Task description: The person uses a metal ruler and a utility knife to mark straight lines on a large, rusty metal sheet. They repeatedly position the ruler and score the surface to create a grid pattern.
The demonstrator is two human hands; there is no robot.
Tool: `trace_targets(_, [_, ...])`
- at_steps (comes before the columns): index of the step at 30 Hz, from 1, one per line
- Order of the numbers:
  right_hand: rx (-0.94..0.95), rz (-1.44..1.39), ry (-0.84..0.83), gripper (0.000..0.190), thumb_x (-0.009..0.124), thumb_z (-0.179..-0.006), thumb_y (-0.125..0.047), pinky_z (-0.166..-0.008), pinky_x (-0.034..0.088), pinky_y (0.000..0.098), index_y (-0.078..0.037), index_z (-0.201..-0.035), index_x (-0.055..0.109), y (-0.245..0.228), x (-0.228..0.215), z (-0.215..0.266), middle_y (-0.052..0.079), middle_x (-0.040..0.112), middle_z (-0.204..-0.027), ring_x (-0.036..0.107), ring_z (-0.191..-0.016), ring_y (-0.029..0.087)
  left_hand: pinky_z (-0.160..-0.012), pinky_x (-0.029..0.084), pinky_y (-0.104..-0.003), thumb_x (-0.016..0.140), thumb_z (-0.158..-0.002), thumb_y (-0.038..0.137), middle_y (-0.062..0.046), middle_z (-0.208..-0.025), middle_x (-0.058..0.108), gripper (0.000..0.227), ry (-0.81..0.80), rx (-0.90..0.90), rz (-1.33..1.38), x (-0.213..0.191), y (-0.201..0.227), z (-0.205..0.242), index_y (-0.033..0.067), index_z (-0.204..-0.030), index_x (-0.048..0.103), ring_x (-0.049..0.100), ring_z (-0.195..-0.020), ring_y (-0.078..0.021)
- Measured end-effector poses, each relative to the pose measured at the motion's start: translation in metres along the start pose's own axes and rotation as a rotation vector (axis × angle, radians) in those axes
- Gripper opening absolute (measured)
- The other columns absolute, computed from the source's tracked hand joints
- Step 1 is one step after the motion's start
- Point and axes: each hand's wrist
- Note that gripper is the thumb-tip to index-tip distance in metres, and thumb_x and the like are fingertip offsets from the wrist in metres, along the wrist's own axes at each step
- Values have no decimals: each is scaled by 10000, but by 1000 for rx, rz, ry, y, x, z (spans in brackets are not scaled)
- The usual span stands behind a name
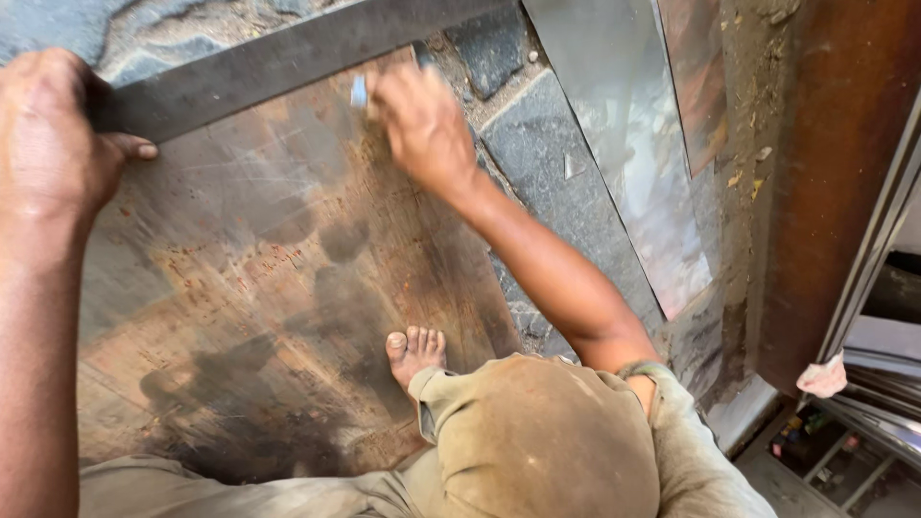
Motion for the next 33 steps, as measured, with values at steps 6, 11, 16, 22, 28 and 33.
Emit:
trace_targets(6, [-124,-159,242,203,744,-970,-164,-828,492,357,-73,-1142,684,24,19,-6,26,609,-1043,555,-934,208,-942,561,-413,1003,-603,171,-165,-1116,665,576,-17,-44,67,7,-6,2,-18,-967,599,635,-1041,-303])
trace_targets(11, [-70,11,190,159,730,-953,-143,-796,472,413,-112,-1090,654,14,21,-18,56,612,-1022,566,-942,255,-883,561,-419,1005,-594,211,-164,-1095,666,580,-2,-48,7,10,-8,-3,-10,-975,627,637,-994,-310])
trace_targets(16, [-78,285,-57,213,653,-872,-66,-778,495,459,-103,-1082,648,-3,8,2,93,646,-1052,590,-984,309,-944,545,-432,976,-655,276,-150,-1096,678,562,-52,-38,0,-4,0,0,9,-1001,623,648,-1016,-294])
trace_targets(22, [-30,55,-382,125,687,-981,-159,-866,503,430,-79,-1076,708,11,-15,9,102,669,-1051,605,-974,289,-862,486,-433,968,-654,461,-77,-948,713,560,-11,59,-261,-22,10,1,86,-941,666,665,-954,-267])
trace_targets(28, [-132,-124,184,193,741,-973,-172,-840,508,395,-60,-1125,705,23,10,-8,55,637,-1043,588,-932,246,-840,470,-439,967,-617,466,-113,-954,724,595,9,30,-256,-18,14,-4,77,-978,697,670,-967,-294])
trace_targets(33, [-3,20,30,151,694,-1021,-199,-807,497,426,-80,-1104,656,17,12,-18,88,621,-994,593,-892,261,-853,476,-427,965,-607,489,-110,-980,731,615,38,51,-284,-35,31,-9,67,-955,685,670,-986,-292])
Point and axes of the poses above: each hand's wrist, its own z-axis away from the middle knuckle, its own x-axis out of the palm, y = z × x
